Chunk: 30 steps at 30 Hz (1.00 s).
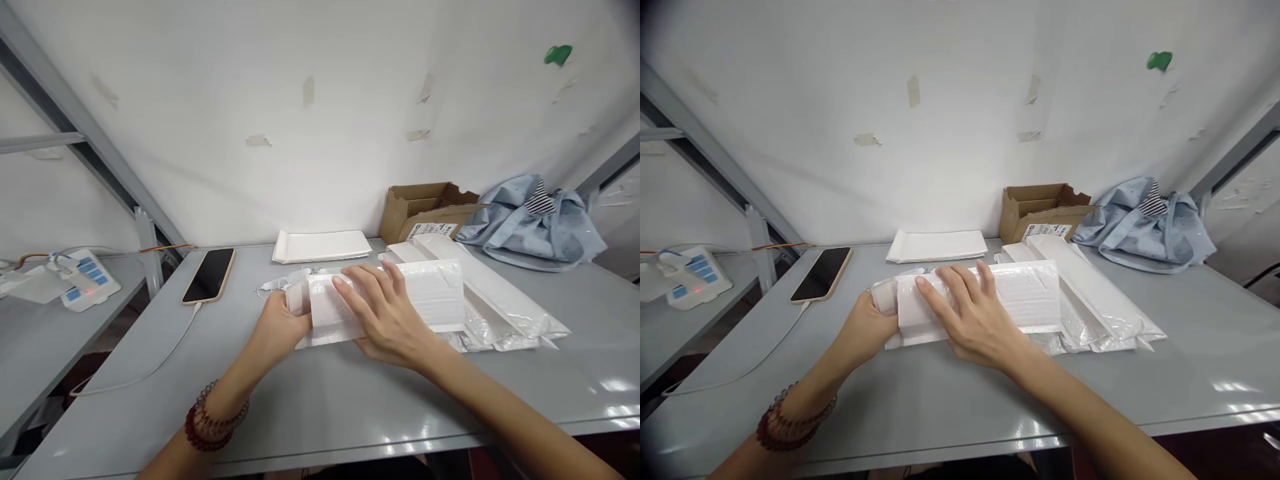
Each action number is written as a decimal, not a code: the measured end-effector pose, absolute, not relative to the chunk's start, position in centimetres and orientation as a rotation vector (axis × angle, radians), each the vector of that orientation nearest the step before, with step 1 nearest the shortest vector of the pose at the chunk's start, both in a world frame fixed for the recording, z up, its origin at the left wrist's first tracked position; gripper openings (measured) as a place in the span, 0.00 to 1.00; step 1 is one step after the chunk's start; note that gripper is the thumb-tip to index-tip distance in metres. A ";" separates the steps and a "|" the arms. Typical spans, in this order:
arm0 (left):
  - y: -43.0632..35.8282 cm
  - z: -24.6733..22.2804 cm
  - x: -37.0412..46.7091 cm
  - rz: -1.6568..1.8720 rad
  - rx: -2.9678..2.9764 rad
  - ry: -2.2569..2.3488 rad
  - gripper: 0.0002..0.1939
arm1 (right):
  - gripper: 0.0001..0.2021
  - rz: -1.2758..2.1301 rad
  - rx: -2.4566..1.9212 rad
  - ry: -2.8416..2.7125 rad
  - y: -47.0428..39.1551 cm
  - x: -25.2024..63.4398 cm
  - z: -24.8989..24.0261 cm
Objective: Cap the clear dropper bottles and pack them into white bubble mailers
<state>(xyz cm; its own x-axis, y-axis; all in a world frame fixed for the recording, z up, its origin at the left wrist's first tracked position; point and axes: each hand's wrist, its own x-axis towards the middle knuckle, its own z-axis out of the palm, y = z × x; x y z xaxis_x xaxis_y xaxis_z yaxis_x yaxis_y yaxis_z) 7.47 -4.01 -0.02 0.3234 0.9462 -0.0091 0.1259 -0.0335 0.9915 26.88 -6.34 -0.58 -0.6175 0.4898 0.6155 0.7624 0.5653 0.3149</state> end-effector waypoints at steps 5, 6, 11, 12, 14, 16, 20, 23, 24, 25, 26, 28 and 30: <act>-3.4 -0.3 7.2 0.941 1.399 1.127 0.10 | 0.28 -0.844 -1.060 -2.298 -6.1 27.4 0.2; -3.2 -0.3 7.1 0.945 1.404 1.137 0.10 | 0.27 -0.837 -1.076 -2.303 -6.0 27.7 0.4; -2.2 -0.1 5.6 0.981 1.558 1.192 0.15 | 0.22 -0.874 -1.186 -2.282 -5.2 30.2 1.5; -2.0 -0.2 5.4 1.011 1.648 1.232 0.16 | 0.22 -0.901 -1.207 -2.259 -5.1 30.8 1.8; -1.8 -0.6 5.4 1.087 1.890 1.324 0.17 | 0.22 -0.963 -1.244 -2.201 -4.9 31.8 2.3; -1.9 -1.3 5.8 1.118 2.175 1.351 0.14 | 0.22 -1.023 -1.284 -2.139 -4.9 32.5 2.7; -2.7 -3.2 7.5 0.956 2.530 1.162 0.06 | 0.23 -1.080 -1.407 -2.070 -5.0 33.1 2.9; -3.3 -4.3 8.7 0.826 2.694 1.089 0.09 | 0.23 -1.075 -1.512 -2.079 -5.2 33.1 2.8; -3.5 -4.6 9.0 0.796 2.730 1.078 0.11 | 0.23 -1.070 -1.537 -2.090 -5.2 33.1 2.8; -3.6 -4.9 9.3 0.772 2.759 1.072 0.12 | 0.23 -1.062 -1.556 -2.104 -5.3 33.1 2.7; -3.6 -5.0 9.5 0.754 2.783 1.073 0.12 | 0.24 -1.053 -1.572 -2.117 -5.3 33.1 2.6; -3.7 -5.3 9.9 0.730 2.820 1.082 0.11 | 0.24 -1.031 -1.596 -2.136 -5.4 33.2 2.5; -3.7 -5.4 10.3 0.713 2.857 1.067 0.08 | 0.25 -1.016 -1.619 -2.141 -5.4 33.2 2.3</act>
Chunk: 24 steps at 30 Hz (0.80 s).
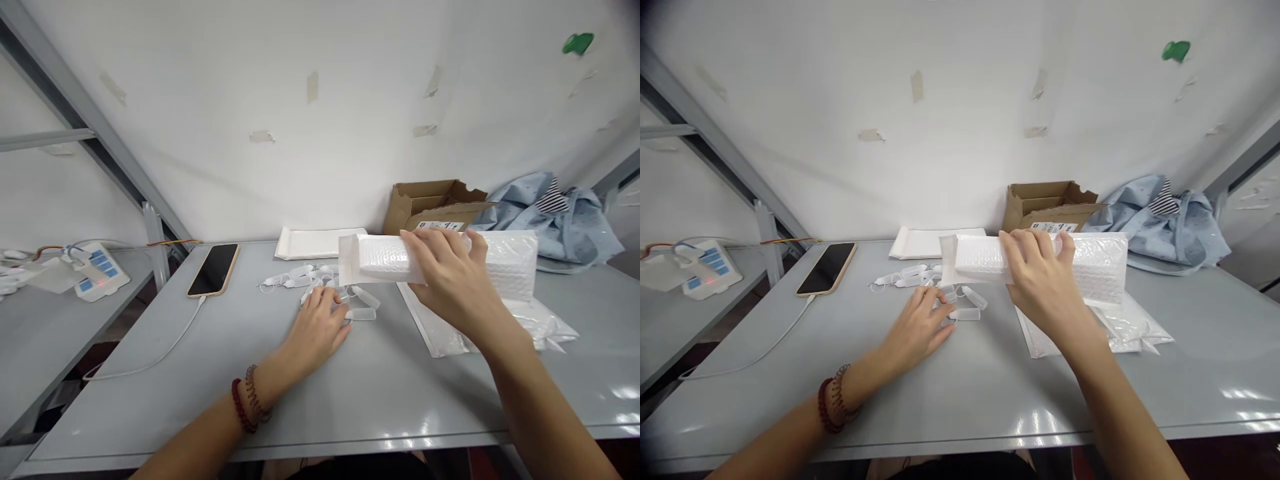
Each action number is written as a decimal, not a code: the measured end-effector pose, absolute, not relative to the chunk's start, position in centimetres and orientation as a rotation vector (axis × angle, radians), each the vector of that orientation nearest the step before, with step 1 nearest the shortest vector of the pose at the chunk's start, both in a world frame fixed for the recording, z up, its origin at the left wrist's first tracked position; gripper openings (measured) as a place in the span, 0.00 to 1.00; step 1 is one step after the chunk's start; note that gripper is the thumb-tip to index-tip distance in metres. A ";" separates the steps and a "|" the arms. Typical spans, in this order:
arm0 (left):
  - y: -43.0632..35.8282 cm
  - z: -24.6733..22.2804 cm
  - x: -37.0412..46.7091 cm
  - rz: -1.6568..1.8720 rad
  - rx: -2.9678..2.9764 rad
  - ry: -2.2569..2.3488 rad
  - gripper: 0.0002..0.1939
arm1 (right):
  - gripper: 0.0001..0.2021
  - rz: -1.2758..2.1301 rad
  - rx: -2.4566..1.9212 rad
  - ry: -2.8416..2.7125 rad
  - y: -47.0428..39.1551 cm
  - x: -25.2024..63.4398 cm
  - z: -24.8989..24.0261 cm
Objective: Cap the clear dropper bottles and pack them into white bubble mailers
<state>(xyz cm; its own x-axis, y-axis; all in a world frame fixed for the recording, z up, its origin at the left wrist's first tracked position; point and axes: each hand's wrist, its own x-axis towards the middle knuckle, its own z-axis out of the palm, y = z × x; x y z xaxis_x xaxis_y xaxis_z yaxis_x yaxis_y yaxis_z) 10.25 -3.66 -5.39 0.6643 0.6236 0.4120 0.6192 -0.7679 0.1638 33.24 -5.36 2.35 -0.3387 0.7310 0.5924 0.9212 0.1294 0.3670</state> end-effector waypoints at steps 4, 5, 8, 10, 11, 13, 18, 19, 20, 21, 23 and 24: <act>-4.0 -5.5 10.6 0.694 2.936 0.923 0.05 | 0.25 -1.009 -1.643 -2.130 -5.1 33.3 2.2; -4.2 -5.5 10.7 0.698 2.947 0.881 0.05 | 0.25 -1.007 -1.643 -2.131 -5.1 33.3 2.1; -4.7 -5.0 10.6 0.762 2.931 0.807 0.03 | 0.25 -0.979 -1.639 -2.144 -4.9 33.4 2.0; -4.7 -4.3 10.1 0.861 2.868 0.846 0.02 | 0.26 -0.942 -1.631 -2.157 -4.8 33.5 2.0; -4.5 -3.8 9.7 0.924 2.825 0.894 0.02 | 0.26 -0.919 -1.624 -2.165 -4.8 33.6 2.0; -3.9 -2.7 8.6 1.067 2.733 1.040 0.03 | 0.28 -0.866 -1.602 -2.190 -4.8 33.6 2.0; -2.9 -1.3 7.0 1.210 2.729 1.294 0.04 | 0.28 -0.761 -1.502 -2.284 -5.2 32.7 1.9; -3.0 -1.2 7.0 1.181 2.799 1.305 0.04 | 0.28 -0.747 -1.478 -2.306 -5.3 32.3 1.8; -3.1 -1.2 7.1 1.142 2.876 1.312 0.04 | 0.28 -0.736 -1.453 -2.330 -5.4 31.8 1.7; -3.3 -1.2 7.2 1.104 2.951 1.315 0.04 | 0.27 -0.725 -1.426 -2.358 -5.6 31.3 1.6; -3.8 -1.2 7.5 1.055 3.049 1.310 0.05 | 0.25 -0.714 -1.374 -2.410 -5.9 30.3 1.3; -4.0 -1.2 7.6 1.052 3.060 1.296 0.06 | 0.24 -0.718 -1.351 -2.423 -6.0 29.8 1.1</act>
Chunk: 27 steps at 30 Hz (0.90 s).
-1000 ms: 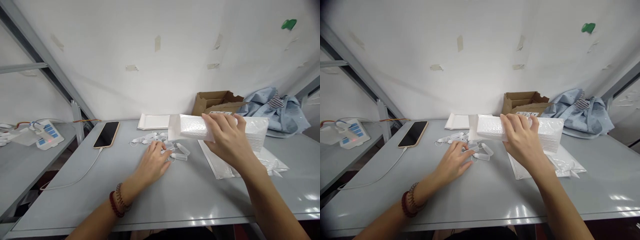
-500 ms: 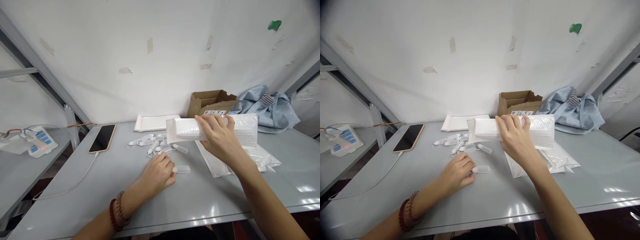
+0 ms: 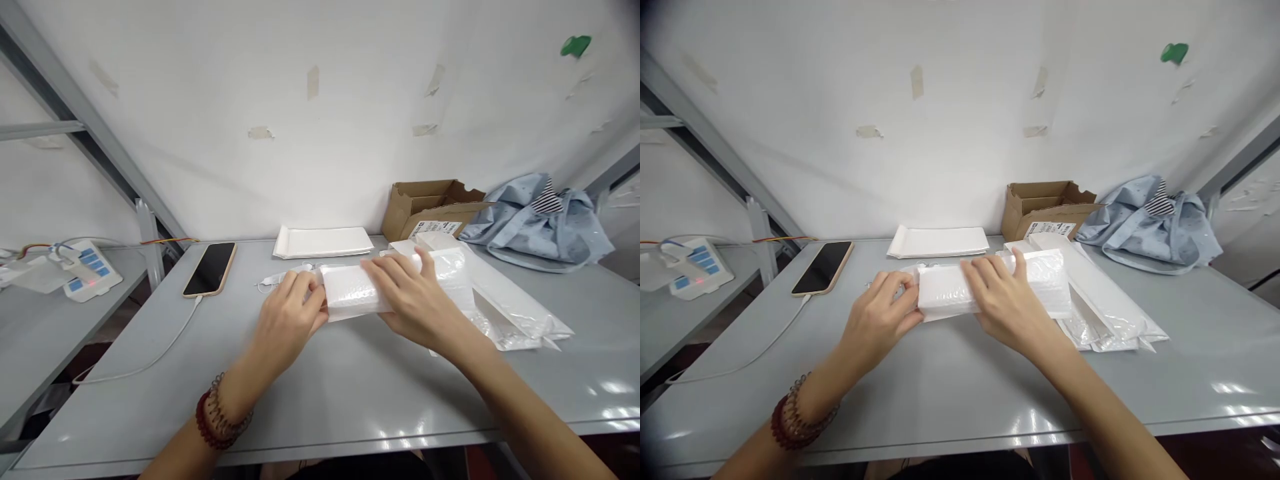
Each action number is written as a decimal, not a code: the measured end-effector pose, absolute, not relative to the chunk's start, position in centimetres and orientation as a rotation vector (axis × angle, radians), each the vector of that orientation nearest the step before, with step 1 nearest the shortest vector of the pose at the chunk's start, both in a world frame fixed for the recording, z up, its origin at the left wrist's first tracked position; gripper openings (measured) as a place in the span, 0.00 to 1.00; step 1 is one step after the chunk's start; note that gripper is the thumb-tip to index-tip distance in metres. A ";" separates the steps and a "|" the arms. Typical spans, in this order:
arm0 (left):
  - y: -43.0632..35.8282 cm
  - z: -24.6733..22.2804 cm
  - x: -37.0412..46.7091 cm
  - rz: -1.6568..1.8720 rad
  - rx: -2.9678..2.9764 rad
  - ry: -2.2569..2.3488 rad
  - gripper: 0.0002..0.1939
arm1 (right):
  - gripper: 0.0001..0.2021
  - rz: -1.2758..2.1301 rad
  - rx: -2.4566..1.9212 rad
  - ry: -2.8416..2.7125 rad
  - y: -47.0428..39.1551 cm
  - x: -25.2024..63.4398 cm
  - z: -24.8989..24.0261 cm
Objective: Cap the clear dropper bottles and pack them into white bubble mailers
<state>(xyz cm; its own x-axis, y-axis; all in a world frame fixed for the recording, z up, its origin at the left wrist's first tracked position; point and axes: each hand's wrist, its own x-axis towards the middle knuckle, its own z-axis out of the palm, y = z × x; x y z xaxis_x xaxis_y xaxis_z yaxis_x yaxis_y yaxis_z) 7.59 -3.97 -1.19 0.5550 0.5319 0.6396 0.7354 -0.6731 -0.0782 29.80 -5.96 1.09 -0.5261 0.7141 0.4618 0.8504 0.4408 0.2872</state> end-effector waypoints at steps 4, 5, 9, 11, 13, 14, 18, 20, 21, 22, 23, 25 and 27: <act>-4.4 -1.0 7.6 -1.098 -2.761 -1.075 0.12 | 0.22 -0.732 -1.309 -2.415 -6.1 28.9 0.7; -4.5 -0.8 7.5 -1.198 -2.896 -1.097 0.13 | 0.22 -0.727 -1.301 -2.409 -6.1 28.9 0.7; -4.9 0.5 7.0 -1.778 -3.169 -1.329 0.10 | 0.22 -0.734 -1.310 -2.309 -5.9 29.8 1.2; -4.7 0.9 6.6 -2.201 -2.962 -1.483 0.09 | 0.22 -0.759 -1.342 -2.220 -5.8 30.4 1.6; -4.2 0.6 6.4 -2.268 -2.706 -1.637 0.09 | 0.23 -0.795 -1.375 -2.138 -5.7 30.8 2.0; -3.9 0.2 6.4 -2.147 -2.627 -1.698 0.10 | 0.23 -0.818 -1.386 -2.104 -5.8 31.0 2.1; -2.6 -2.5 7.1 -1.276 -2.764 -1.585 0.07 | 0.23 -0.880 -1.405 -2.029 -5.9 31.1 2.1; -2.3 -3.7 7.9 -1.121 -2.819 -1.496 0.07 | 0.23 -0.871 -1.405 -2.035 -5.9 31.0 2.0; -2.3 -4.2 8.2 -1.060 -2.843 -1.458 0.07 | 0.23 -0.866 -1.410 -2.043 -5.9 30.9 1.9; -2.3 -4.6 8.6 -1.004 -2.866 -1.424 0.08 | 0.23 -0.860 -1.419 -2.053 -5.9 30.9 1.9; -2.3 -4.9 8.9 -0.956 -2.889 -1.396 0.07 | 0.23 -0.855 -1.434 -2.064 -5.9 30.9 1.8; -2.5 -5.0 9.3 -0.885 -2.934 -1.354 0.06 | 0.22 -0.846 -1.469 -2.081 -5.8 30.9 1.6; -2.6 -4.7 9.4 -0.845 -2.983 -1.322 0.04 | 0.22 -0.831 -1.503 -2.102 -5.7 31.0 1.5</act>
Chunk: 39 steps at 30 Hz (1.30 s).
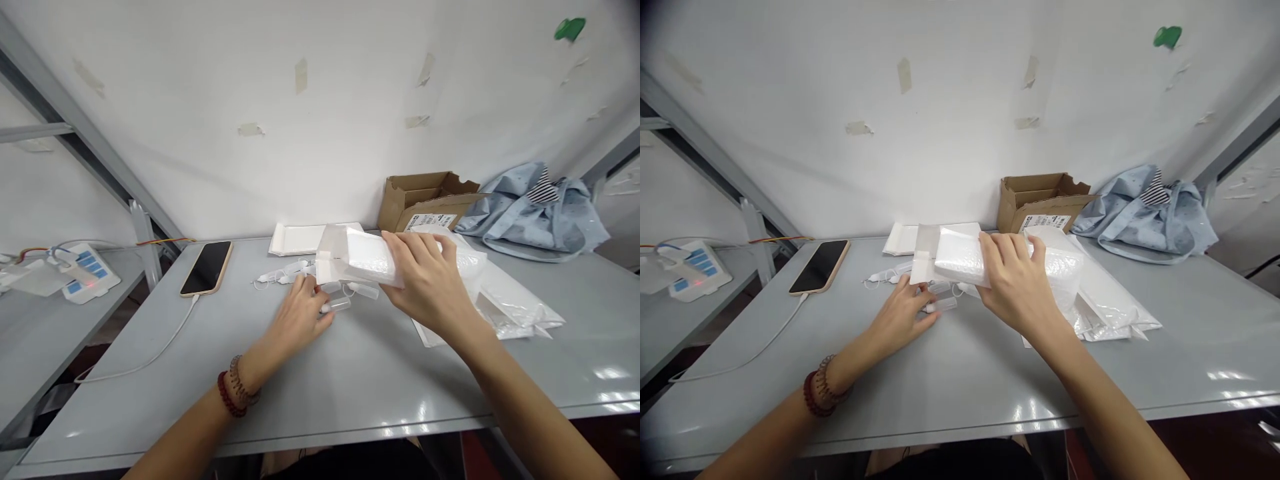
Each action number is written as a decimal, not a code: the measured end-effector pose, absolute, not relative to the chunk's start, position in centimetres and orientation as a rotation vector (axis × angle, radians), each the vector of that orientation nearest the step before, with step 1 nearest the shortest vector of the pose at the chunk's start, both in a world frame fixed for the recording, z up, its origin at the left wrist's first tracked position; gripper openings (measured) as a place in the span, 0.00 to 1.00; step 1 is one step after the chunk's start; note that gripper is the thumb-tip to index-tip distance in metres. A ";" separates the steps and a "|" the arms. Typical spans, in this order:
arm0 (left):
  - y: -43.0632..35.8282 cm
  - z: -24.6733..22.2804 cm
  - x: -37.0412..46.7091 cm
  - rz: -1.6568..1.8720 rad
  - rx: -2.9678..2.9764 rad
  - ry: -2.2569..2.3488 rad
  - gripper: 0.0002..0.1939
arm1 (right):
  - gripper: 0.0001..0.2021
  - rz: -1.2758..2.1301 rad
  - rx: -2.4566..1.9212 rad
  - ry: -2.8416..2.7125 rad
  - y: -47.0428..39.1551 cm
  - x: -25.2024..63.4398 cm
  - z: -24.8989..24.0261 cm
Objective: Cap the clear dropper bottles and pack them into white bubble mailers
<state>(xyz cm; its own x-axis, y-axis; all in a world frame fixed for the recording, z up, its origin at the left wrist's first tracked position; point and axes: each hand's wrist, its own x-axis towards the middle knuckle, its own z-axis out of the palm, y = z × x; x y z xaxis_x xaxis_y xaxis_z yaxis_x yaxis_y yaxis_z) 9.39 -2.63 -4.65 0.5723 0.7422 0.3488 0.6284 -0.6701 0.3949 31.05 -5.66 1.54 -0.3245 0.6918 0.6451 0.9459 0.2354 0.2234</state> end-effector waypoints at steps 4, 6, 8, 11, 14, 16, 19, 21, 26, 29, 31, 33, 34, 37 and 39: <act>-3.0 -2.0 8.1 0.672 2.534 1.020 0.04 | 0.20 -0.780 -1.555 -2.138 -5.4 31.4 1.5; -3.1 -0.2 6.7 0.539 2.343 0.851 0.04 | 0.20 -0.739 -1.542 -2.159 -5.4 31.6 1.6; -3.0 1.2 5.4 0.537 2.100 0.779 0.05 | 0.21 -0.710 -1.509 -2.174 -5.4 31.8 1.6; -2.6 2.0 4.2 0.795 2.054 0.960 0.06 | 0.22 -0.692 -1.464 -2.199 -5.5 31.6 1.5; -2.5 1.2 4.5 0.881 2.337 1.188 0.04 | 0.23 -0.690 -1.436 -2.272 -5.7 30.7 1.1; -2.6 0.4 5.0 0.815 2.606 1.262 0.04 | 0.22 -0.693 -1.420 -2.348 -5.8 29.9 0.8; -2.9 -0.5 5.7 0.689 2.917 1.301 0.04 | 0.22 -0.669 -1.386 -2.443 -5.9 28.7 0.1; -3.1 -0.8 6.1 0.677 3.017 1.271 0.06 | 0.23 -0.638 -1.361 -2.462 -5.9 28.2 -0.3; -3.9 -0.6 6.6 0.943 2.689 0.972 0.13 | 0.20 -0.505 -1.298 -2.408 -5.8 27.8 -0.7; -4.5 0.3 6.6 0.975 2.294 0.865 0.13 | 0.18 -0.459 -1.257 -2.336 -5.9 27.9 -0.4; -4.7 1.0 6.3 1.018 2.029 0.830 0.11 | 0.18 -0.464 -1.243 -2.295 -6.0 28.1 -0.1; -4.5 1.3 5.9 1.206 1.799 0.825 0.10 | 0.20 -0.513 -1.250 -2.248 -6.0 28.4 0.3; -4.3 1.3 5.7 1.322 1.726 0.868 0.10 | 0.21 -0.545 -1.259 -2.219 -6.1 28.6 0.4; -3.2 0.5 5.6 1.412 1.835 1.214 0.11 | 0.26 -0.612 -1.303 -2.136 -6.1 29.2 0.8; -2.6 -0.6 6.0 1.082 2.165 1.412 0.12 | 0.28 -0.625 -1.344 -2.096 -6.0 29.4 1.0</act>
<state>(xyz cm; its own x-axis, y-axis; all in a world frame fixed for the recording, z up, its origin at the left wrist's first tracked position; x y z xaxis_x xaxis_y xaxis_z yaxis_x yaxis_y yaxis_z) 6.01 -2.55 -0.59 0.2165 0.8851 0.4119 0.6280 -0.4493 0.6354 29.43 -6.05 1.01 -0.3352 0.6540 0.6782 0.9186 0.3868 0.0811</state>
